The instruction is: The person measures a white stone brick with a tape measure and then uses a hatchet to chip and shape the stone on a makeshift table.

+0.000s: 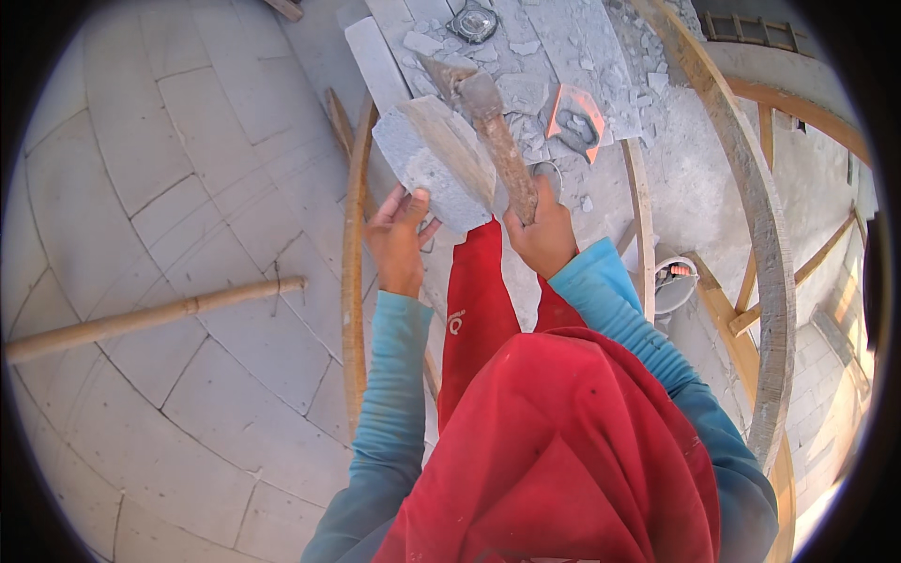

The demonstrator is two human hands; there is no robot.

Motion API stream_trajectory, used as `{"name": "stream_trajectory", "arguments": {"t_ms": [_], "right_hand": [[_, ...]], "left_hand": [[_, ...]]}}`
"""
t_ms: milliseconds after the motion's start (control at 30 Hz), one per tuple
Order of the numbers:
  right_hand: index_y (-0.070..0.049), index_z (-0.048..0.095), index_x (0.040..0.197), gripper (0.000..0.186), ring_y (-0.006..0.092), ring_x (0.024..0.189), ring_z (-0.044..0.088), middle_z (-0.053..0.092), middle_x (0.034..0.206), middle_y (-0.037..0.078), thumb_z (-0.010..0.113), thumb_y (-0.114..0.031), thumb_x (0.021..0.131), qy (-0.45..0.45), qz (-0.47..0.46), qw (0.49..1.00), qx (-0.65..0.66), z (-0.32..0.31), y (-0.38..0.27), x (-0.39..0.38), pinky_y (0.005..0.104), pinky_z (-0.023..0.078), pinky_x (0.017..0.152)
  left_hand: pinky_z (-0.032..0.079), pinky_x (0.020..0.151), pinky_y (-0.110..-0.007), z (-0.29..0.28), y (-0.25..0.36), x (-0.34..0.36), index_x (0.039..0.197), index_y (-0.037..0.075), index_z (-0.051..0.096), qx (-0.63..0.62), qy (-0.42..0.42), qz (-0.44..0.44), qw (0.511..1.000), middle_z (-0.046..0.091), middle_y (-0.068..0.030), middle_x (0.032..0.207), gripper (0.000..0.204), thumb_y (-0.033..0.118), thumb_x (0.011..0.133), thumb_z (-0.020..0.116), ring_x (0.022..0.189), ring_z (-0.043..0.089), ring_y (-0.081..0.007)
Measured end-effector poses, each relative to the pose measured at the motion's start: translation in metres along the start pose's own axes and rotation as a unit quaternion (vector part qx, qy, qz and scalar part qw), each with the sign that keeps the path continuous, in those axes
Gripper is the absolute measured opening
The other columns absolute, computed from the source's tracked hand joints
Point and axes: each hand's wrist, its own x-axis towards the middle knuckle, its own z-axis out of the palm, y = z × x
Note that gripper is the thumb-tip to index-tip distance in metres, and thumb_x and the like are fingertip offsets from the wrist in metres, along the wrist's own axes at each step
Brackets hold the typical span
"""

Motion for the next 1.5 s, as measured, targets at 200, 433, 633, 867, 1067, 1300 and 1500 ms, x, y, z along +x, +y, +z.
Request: {"name": "stream_trajectory", "arguments": {"t_ms": [200, 433, 633, 867, 1067, 1300, 1500], "right_hand": [[0.003, 0.049, 0.117, 0.044, 0.0512, 0.076, 0.067, 0.067, 0.082, 0.028, 0.073, -0.014, 0.083, -0.044, 0.019, 0.995, -0.084, 0.001, 0.027, 0.003, 0.0544, 0.054, 0.068], [0.002, 0.051, 0.121, 0.045, 0.0518, 0.078, 0.067, 0.066, 0.085, 0.030, 0.071, -0.013, 0.084, 0.026, 0.021, 0.998, 0.052, -0.008, -0.010, 0.002, 0.0548, 0.052, 0.070], [0.001, 0.051, 0.120, 0.045, 0.0527, 0.080, 0.066, 0.067, 0.085, 0.030, 0.072, -0.015, 0.084, -0.053, 0.025, 0.992, -0.112, 0.010, 0.055, 0.015, 0.0557, 0.052, 0.070], [0.003, 0.052, 0.124, 0.047, 0.0511, 0.079, 0.068, 0.069, 0.091, 0.030, 0.070, -0.014, 0.083, 0.035, 0.026, 0.996, 0.075, -0.005, -0.008, 0.010, 0.0546, 0.054, 0.073], [0.004, 0.052, 0.128, 0.051, 0.0497, 0.082, 0.068, 0.069, 0.092, 0.031, 0.070, -0.016, 0.085, -0.100, 0.057, 0.983, -0.141, 0.007, 0.063, 0.027, 0.0519, 0.054, 0.075], [0.001, 0.054, 0.122, 0.045, 0.0474, 0.083, 0.068, 0.068, 0.088, 0.028, 0.070, -0.014, 0.084, 0.036, 0.029, 0.996, 0.075, -0.035, -0.022, -0.009, 0.0499, 0.054, 0.072], [-0.003, 0.055, 0.116, 0.037, 0.0459, 0.076, 0.067, 0.067, 0.083, 0.026, 0.070, -0.014, 0.084, -0.036, 0.069, 0.997, -0.019, -0.010, 0.049, -0.051, 0.0491, 0.053, 0.066]], "left_hand": [[0.054, 0.097, -0.045, 0.003, 0.005, -0.006, 0.142, -0.004, 0.056, 0.010, 0.010, -0.009, 1.000, 0.065, -0.0126, 0.130, 0.057, 0.025, 0.097, 0.072, 0.116, 0.064, -0.0270], [0.060, 0.088, -0.041, -0.001, -0.004, 0.002, 0.141, -0.008, 0.055, -0.020, 0.020, 0.007, 1.000, 0.068, -0.0145, 0.125, 0.059, 0.017, 0.092, 0.077, 0.107, 0.068, -0.0224], [0.059, 0.089, -0.041, 0.003, 0.003, 0.000, 0.141, -0.008, 0.055, -0.019, 0.009, 0.005, 1.000, 0.068, -0.0139, 0.124, 0.059, 0.019, 0.093, 0.076, 0.107, 0.068, -0.0224], [0.059, 0.090, -0.041, -0.004, -0.005, 0.001, 0.141, -0.006, 0.056, -0.013, 0.012, 0.012, 1.000, 0.068, -0.0134, 0.125, 0.056, 0.021, 0.095, 0.074, 0.110, 0.067, -0.0222], [0.050, 0.103, -0.047, 0.002, 0.000, 0.001, 0.146, -0.004, 0.052, 0.008, -0.003, 0.001, 1.000, 0.063, -0.0149, 0.134, 0.058, 0.024, 0.099, 0.070, 0.122, 0.062, -0.0309], [0.051, 0.103, -0.048, -0.002, -0.003, -0.001, 0.148, -0.005, 0.049, 0.011, 0.012, -0.002, 1.000, 0.062, -0.0156, 0.136, 0.057, 0.023, 0.101, 0.067, 0.123, 0.061, -0.0321], [0.050, 0.104, -0.047, 0.000, -0.002, 0.001, 0.148, -0.004, 0.049, -0.002, -0.002, -0.007, 1.000, 0.062, -0.0156, 0.136, 0.057, 0.023, 0.101, 0.067, 0.123, 0.061, -0.0322]]}}
